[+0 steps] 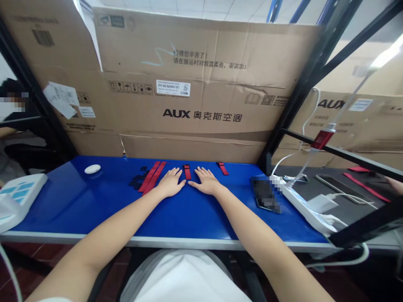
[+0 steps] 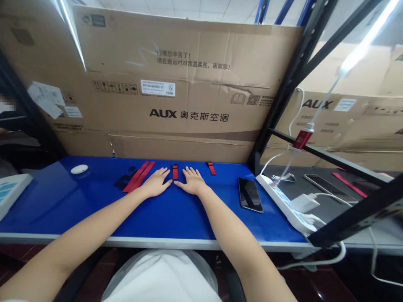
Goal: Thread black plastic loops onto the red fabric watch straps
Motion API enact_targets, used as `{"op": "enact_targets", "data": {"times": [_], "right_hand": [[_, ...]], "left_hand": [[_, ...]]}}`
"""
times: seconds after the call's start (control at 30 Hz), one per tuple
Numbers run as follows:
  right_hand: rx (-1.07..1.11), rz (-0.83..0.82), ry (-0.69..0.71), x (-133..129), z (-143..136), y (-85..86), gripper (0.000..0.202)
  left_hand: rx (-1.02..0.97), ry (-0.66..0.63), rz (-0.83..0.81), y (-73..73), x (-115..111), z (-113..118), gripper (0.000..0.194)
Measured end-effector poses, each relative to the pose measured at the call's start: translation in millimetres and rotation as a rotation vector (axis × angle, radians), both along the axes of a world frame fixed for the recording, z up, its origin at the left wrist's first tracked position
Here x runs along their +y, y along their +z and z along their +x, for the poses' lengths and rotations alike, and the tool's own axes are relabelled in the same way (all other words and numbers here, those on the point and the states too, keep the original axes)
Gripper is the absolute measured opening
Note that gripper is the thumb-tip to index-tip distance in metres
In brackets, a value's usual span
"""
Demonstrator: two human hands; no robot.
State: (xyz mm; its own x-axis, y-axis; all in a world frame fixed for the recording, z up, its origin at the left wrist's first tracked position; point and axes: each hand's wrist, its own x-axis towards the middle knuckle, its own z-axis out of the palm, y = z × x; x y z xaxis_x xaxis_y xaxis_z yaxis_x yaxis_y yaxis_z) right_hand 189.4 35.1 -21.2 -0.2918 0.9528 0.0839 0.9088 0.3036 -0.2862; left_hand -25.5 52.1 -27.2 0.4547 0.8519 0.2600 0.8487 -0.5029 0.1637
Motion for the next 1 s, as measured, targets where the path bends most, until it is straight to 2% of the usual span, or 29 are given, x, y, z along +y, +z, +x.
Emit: {"op": "enact_targets", "data": {"times": [0.1, 0.4, 0.9, 1.0], "right_hand": [[-0.012, 0.0, 0.0, 2.0, -1.0, -1.0, 0.097], [0.005, 0.009, 0.01, 3.4, 0.1, -2.1, 0.094], [0.012, 0.012, 0.014, 5.3, 0.1, -3.9, 0.095], [0.022, 0.027, 0.007, 2.6, -0.9, -1.4, 0.091]], "left_hand": [[0.034, 0.043, -0.072, -3.7, 4.8, -4.9, 0.071], [-0.007, 0.021, -0.077, -8.4, 10.0, -7.4, 0.072], [0.017, 0.022, -0.081, -5.1, 6.0, -5.4, 0.07], [-0.024, 0.104, -0.016, -0.3, -1.3, -2.0, 0.065]]}}
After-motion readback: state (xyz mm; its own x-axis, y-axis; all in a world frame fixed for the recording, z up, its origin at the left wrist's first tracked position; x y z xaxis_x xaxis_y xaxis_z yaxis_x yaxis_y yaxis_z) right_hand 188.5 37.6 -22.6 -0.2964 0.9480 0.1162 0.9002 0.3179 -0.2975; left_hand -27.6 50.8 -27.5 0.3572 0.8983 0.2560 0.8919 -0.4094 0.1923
